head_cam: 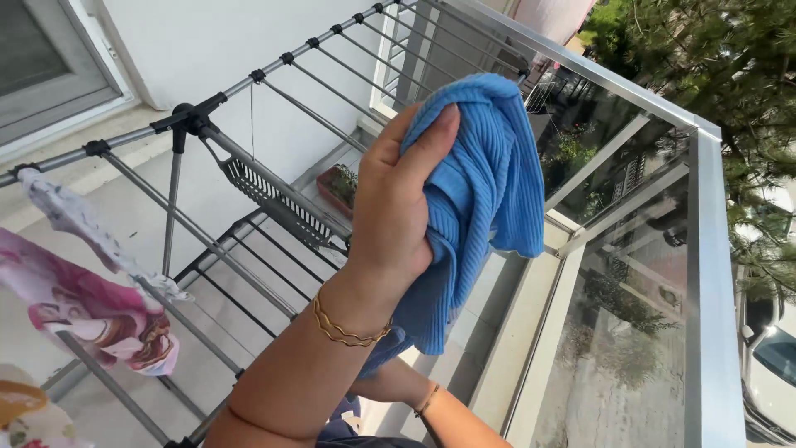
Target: Hanging wet laundry on a drying rack on a balcony.
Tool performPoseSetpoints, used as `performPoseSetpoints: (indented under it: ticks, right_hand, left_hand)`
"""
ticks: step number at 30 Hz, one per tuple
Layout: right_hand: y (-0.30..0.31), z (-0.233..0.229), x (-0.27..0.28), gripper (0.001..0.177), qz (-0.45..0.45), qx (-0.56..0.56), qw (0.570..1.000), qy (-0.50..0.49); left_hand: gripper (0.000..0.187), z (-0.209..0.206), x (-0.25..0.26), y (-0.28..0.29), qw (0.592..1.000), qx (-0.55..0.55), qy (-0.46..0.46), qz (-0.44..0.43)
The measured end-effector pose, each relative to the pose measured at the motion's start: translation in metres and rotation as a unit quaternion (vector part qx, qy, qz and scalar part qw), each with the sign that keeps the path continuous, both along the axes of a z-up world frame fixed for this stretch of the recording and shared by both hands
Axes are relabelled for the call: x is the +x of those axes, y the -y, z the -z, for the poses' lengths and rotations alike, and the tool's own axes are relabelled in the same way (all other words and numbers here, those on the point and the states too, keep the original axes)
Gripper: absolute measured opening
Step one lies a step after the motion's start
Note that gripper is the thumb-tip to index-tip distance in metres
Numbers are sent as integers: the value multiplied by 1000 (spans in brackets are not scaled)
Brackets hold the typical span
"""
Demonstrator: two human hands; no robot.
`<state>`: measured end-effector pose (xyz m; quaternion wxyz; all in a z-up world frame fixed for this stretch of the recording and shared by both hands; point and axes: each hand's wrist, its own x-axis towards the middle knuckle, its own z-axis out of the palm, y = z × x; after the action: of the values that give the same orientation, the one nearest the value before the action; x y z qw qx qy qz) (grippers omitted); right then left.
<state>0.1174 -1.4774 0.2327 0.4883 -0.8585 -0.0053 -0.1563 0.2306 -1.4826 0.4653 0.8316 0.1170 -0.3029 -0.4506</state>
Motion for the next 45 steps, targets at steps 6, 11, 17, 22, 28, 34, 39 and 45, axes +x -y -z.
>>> performPoseSetpoints:
  ticks: [6, 11, 17, 22, 28, 34, 39, 45]
  right_hand:
    - [124, 14, 66, 34, 160, 162, 969, -96]
    - [266, 3, 136, 29, 321, 277, 900, 99]
    - [398, 1, 207, 40, 244, -52, 968, 25]
    - [410, -110, 211, 63, 153, -180, 948, -212]
    - [445, -150, 249, 75, 131, -75, 986, 66]
    - [485, -120, 268, 26, 187, -118, 975, -4]
    - [509, -112, 243, 13, 244, -83, 964, 70]
    - [502, -108, 220, 14, 226, -81, 970, 37]
  left_hand:
    - [8, -23, 89, 95, 979, -97, 56, -168]
    - [32, 0, 177, 158, 911, -117, 180, -351]
    - [17, -8, 230, 207, 874, -19, 312, -373]
    - [20, 30, 277, 278, 828, 123, 450, -311]
    - [24, 80, 314, 323, 775, 211, 564, -193]
    - [50, 62, 362, 302, 539, 410, 723, -131]
    - [41, 132, 469, 278, 163, 568, 788, -174]
    - [14, 142, 497, 285, 171, 479, 681, -527]
